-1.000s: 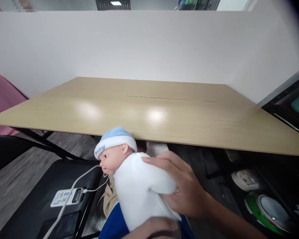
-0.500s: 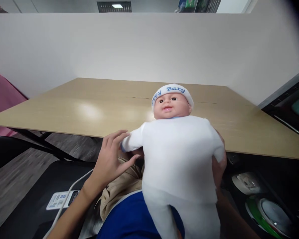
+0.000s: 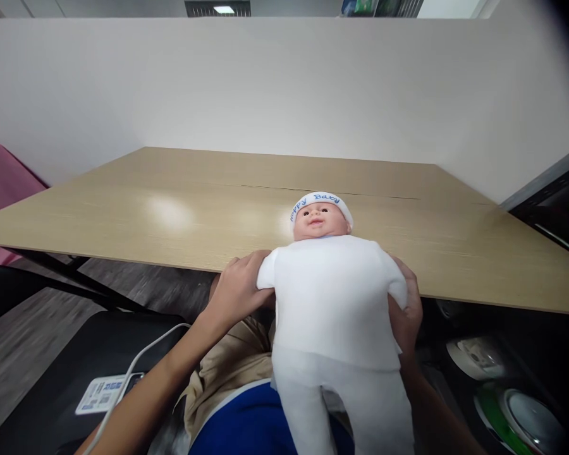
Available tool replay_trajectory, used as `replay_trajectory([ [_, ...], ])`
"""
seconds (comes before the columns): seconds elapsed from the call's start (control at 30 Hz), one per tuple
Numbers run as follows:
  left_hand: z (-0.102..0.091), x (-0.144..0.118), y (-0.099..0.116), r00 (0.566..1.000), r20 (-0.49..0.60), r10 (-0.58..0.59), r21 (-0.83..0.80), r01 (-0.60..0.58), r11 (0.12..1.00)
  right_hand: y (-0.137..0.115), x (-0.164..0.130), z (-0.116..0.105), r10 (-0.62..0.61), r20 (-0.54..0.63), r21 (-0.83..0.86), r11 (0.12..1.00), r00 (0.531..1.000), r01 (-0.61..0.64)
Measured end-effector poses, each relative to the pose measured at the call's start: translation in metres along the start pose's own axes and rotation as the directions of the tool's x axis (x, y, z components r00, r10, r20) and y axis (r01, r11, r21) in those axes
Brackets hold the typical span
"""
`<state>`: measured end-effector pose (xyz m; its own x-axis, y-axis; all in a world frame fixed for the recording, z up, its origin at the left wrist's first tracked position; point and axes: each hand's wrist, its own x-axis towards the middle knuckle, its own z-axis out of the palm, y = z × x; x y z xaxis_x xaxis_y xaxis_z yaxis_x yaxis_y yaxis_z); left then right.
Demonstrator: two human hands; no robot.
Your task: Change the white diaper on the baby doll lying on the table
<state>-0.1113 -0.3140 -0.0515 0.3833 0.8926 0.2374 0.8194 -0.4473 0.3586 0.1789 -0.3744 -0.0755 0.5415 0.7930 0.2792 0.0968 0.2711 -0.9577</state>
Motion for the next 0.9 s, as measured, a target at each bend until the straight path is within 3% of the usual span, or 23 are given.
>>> replay_trajectory([
  [0.1,-0.005,0.0,0.001,0.999,0.031,-0.041,0.024,0.04,0.999,0.008,0.014,-0.008,-0.135,0.015,-0.099,0.986,0.991,0.136],
  [0.17,-0.009,0.0,-0.001,0.998,0.047,-0.046,0.032,0.045,0.998,0.011,0.026,-0.019,-0.252,0.097,-0.207,0.941,0.963,0.267],
  [0.23,-0.012,0.0,-0.004,0.998,0.048,-0.034,0.038,0.033,0.999,0.014,0.04,-0.034,-0.358,0.235,-0.368,0.828,0.904,0.424],
  [0.37,-0.015,0.004,-0.01,0.999,0.047,0.005,0.096,-0.009,0.995,0.018,0.066,-0.063,-0.442,0.492,-0.573,0.485,0.75,0.661],
  [0.43,-0.016,0.009,-0.012,0.998,0.07,0.012,0.13,-0.021,0.991,0.023,0.075,-0.072,-0.432,0.549,-0.574,0.428,0.716,0.698],
  [0.53,-0.019,0.019,-0.012,0.993,0.118,0.018,0.156,-0.036,0.987,0.034,0.084,-0.075,-0.396,0.578,-0.576,0.422,0.714,0.7],
  [0.67,-0.02,0.032,-0.015,0.988,0.15,0.02,0.187,-0.049,0.981,0.049,0.09,-0.069,-0.35,0.564,-0.592,0.46,0.748,0.661],
  [0.9,-0.013,0.054,-0.032,0.993,0.109,0.048,0.188,-0.068,0.98,0.054,0.103,-0.061,-0.292,0.534,-0.655,0.45,0.794,0.606],
])
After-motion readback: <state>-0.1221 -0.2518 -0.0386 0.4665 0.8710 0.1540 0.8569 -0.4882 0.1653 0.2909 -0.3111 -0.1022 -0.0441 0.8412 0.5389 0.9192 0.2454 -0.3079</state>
